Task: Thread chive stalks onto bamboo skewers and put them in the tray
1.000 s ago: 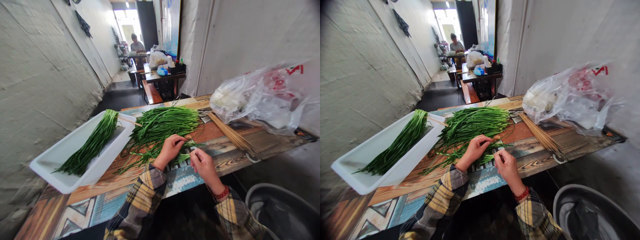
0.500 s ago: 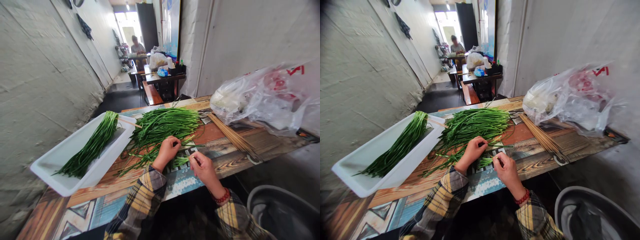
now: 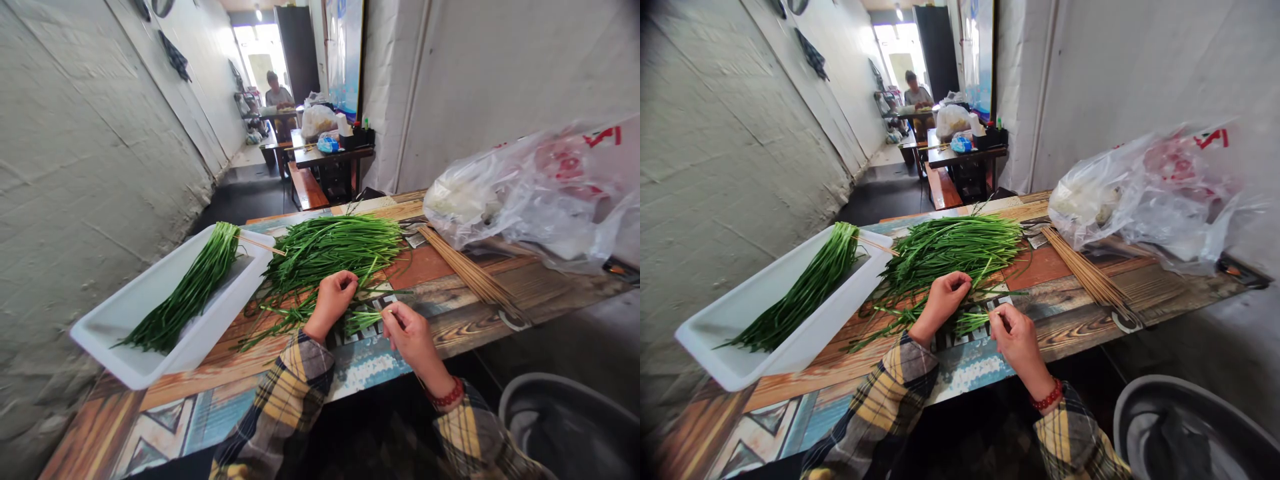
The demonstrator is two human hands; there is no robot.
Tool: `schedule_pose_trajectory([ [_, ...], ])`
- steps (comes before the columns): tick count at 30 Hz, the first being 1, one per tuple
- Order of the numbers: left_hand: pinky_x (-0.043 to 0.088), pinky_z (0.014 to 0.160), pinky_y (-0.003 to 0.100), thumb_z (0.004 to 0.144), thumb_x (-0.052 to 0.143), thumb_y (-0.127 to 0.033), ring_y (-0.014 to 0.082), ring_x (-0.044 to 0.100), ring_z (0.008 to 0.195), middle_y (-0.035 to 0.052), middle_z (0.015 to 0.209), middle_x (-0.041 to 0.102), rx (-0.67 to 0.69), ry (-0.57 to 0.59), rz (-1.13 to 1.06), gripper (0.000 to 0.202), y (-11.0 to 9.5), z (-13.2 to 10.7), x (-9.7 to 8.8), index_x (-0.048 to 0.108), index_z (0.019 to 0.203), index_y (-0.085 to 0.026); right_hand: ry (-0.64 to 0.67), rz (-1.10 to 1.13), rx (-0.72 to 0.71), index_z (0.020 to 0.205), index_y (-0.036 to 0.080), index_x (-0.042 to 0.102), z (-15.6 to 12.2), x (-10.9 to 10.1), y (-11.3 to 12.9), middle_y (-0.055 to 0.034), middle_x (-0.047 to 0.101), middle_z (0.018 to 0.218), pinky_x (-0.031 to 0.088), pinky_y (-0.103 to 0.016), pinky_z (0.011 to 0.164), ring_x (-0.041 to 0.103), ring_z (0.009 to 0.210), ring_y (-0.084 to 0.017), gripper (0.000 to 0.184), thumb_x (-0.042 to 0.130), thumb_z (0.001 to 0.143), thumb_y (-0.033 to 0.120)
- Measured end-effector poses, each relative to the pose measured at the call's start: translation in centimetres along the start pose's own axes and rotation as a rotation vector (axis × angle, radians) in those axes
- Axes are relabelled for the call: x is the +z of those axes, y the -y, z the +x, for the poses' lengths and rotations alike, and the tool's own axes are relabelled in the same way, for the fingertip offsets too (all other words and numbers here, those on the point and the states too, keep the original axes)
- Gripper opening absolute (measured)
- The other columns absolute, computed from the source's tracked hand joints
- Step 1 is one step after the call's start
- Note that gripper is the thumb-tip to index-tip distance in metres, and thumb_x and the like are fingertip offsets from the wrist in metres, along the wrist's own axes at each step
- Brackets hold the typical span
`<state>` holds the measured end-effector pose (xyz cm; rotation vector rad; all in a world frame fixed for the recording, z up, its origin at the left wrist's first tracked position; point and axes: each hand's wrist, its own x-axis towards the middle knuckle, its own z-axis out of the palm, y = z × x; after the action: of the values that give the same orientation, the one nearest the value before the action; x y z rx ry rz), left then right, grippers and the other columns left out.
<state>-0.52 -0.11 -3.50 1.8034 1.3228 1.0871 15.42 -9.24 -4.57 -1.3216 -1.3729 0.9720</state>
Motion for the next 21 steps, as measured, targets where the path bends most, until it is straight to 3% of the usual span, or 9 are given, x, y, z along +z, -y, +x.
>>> schedule_pose_trajectory([
  [9, 0.037, 0.059, 0.019, 0.065, 0.043, -0.005, 0.0091, 0.046, 0.064, -0.0025, 0.066, 0.052, 0.034, 0.035, -0.089, 0.019, -0.6, -0.1, -0.4, 0.057, 0.074, -0.015, -0.007, -0.032, -0.02, 0.068, 0.022, 0.052, 0.1, 0.1, -0.4, 0.0043, 0.053, 0.051, 0.035, -0.022, 0.04, 0.047, 0.035, -0.009, 0.029, 0.047, 0.089, 0.041],
  [14, 0.039, 0.065, 0.021, 0.061, 0.04, -0.003, 0.0108, 0.052, 0.069, -0.0013, 0.073, 0.059, 0.033, 0.091, -0.081, 0.03, -1.0, -0.2, -0.6, 0.058, 0.082, -0.016, -0.018, -0.001, -0.009, 0.069, 0.021, 0.053, 0.2, 0.1, -0.8, 0.0044, 0.054, 0.051, 0.035, -0.022, 0.039, 0.046, 0.035, -0.009, 0.029, 0.049, 0.089, 0.042],
  [18, 0.042, 0.066, 0.022, 0.071, 0.04, -0.007, 0.0124, 0.056, 0.07, -0.0004, 0.075, 0.065, -0.007, 0.168, -0.098, 0.031, -1.5, -0.3, -0.8, 0.063, 0.09, -0.016, -0.016, 0.033, -0.001, 0.07, 0.021, 0.053, 0.2, 0.1, -0.6, 0.0045, 0.054, 0.052, 0.035, -0.021, 0.039, 0.046, 0.035, -0.009, 0.029, 0.049, 0.089, 0.043],
  [21, 0.04, 0.062, 0.022, 0.082, 0.046, -0.021, 0.0122, 0.053, 0.066, -0.0001, 0.071, 0.064, -0.011, 0.152, -0.084, 0.021, -1.8, -0.3, -0.9, 0.065, 0.087, -0.015, -0.018, 0.029, 0.002, 0.069, 0.021, 0.053, 0.2, 0.0, -0.5, 0.0044, 0.054, 0.052, 0.035, -0.021, 0.039, 0.045, 0.035, -0.009, 0.029, 0.05, 0.088, 0.043],
])
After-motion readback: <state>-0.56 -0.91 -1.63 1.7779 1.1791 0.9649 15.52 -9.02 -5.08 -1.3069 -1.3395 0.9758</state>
